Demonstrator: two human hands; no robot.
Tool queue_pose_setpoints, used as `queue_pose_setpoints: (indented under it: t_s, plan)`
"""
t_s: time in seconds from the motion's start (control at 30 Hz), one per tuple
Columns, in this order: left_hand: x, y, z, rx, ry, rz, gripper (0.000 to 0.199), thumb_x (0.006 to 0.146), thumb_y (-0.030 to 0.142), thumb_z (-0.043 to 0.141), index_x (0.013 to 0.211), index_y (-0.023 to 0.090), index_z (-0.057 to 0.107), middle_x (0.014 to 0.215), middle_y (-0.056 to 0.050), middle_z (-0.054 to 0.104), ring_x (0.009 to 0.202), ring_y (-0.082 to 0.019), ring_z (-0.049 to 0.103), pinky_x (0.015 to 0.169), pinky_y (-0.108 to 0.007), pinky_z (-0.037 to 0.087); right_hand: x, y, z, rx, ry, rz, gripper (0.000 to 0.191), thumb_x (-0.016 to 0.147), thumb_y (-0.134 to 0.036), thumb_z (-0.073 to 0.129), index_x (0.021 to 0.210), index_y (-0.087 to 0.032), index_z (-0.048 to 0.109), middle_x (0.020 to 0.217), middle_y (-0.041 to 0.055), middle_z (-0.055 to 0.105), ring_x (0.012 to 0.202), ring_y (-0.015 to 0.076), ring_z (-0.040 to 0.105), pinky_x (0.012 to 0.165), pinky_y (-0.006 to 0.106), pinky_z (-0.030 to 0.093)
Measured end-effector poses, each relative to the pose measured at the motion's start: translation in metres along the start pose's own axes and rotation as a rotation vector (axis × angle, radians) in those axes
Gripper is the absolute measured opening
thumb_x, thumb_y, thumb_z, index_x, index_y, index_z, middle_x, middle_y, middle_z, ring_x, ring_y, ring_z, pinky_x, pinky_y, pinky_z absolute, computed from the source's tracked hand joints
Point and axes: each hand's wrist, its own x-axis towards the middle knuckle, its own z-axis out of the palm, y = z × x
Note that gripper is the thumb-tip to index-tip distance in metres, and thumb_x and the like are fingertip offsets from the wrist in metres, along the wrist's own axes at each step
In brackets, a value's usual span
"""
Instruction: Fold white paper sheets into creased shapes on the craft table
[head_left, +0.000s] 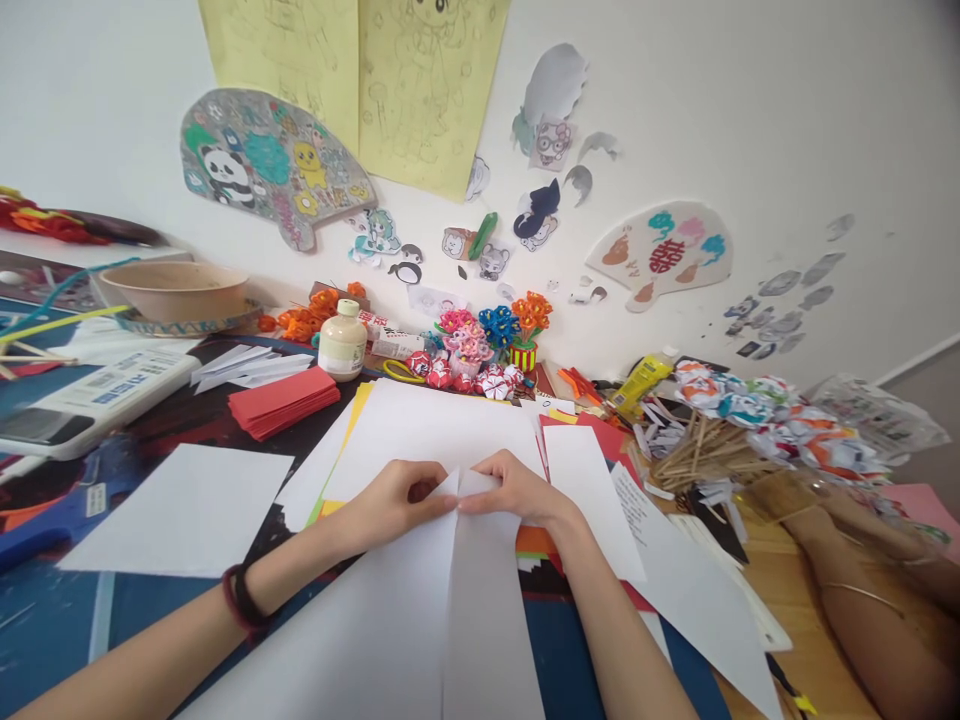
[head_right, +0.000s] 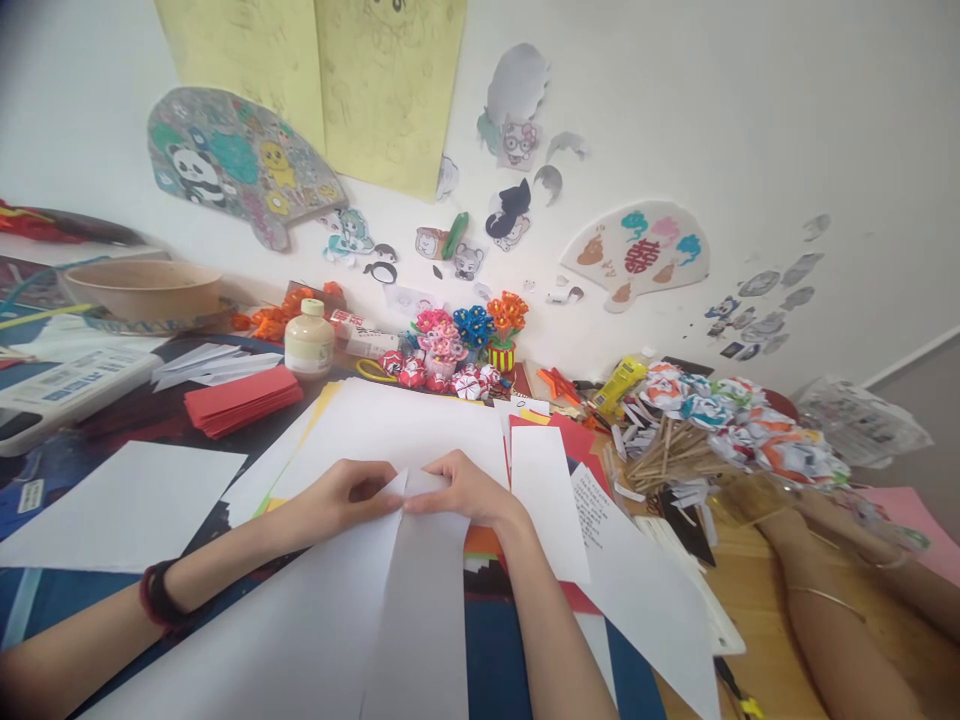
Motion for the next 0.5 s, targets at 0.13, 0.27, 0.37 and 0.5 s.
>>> queue_pose_setpoints:
  t_s: [0.13, 0.27, 0.37, 0.5]
  plan:
    - [0.0011, -0.0012, -0.0001, -0.012, -0.014, -0.001, 0.030, 0.083, 0.040, 0.054, 0.066, 0.016, 0.047, 0.059, 0.007, 0.033, 0.057, -0.008, 0.029, 0.050, -0.022, 0.022, -0.0002, -0.0012, 0.0003, -0.004, -0.009, -0.003, 0.031, 0.064, -0.037, 0.076, 0.065, -0.012, 0.058, 0.060, -0.0034, 0.048, 0.053, 0.0091, 0.041, 0.049, 0.020, 0.030]
    - [0.0003, -0.0014, 0.0002, -0.014, 0.000, 0.017, 0.031, 0.084, 0.039, 0.053, 0.064, 0.017, 0.044, 0.059, 0.007, 0.030, 0.056, -0.008, 0.027, 0.050, -0.023, 0.021, 0.0009, -0.0018, 0.0015, -0.005, 0.001, -0.035, 0.031, 0.066, -0.036, 0.075, 0.061, -0.013, 0.055, 0.058, -0.0044, 0.043, 0.054, 0.0085, 0.038, 0.048, 0.020, 0.027]
    - [-0.0006, -0.0012, 0.0004, -0.008, 0.038, 0.032, 0.033, 0.084, 0.041, 0.053, 0.063, 0.016, 0.045, 0.060, 0.007, 0.030, 0.057, -0.008, 0.027, 0.050, -0.023, 0.021, 0.0025, -0.0004, 0.0030, 0.029, 0.017, -0.046, 0.032, 0.066, -0.036, 0.075, 0.061, -0.013, 0.053, 0.058, -0.0047, 0.040, 0.054, 0.0083, 0.036, 0.048, 0.020, 0.026]
    - [-0.0015, 0.0001, 0.0003, -0.055, 0.067, 0.058, 0.032, 0.085, 0.042, 0.052, 0.068, 0.015, 0.051, 0.062, 0.006, 0.035, 0.059, -0.009, 0.030, 0.052, -0.022, 0.023, 0.0048, 0.0028, 0.0050, 0.087, 0.029, -0.064, 0.031, 0.067, -0.035, 0.074, 0.060, -0.014, 0.053, 0.058, -0.0048, 0.038, 0.053, 0.0082, 0.035, 0.048, 0.021, 0.025]
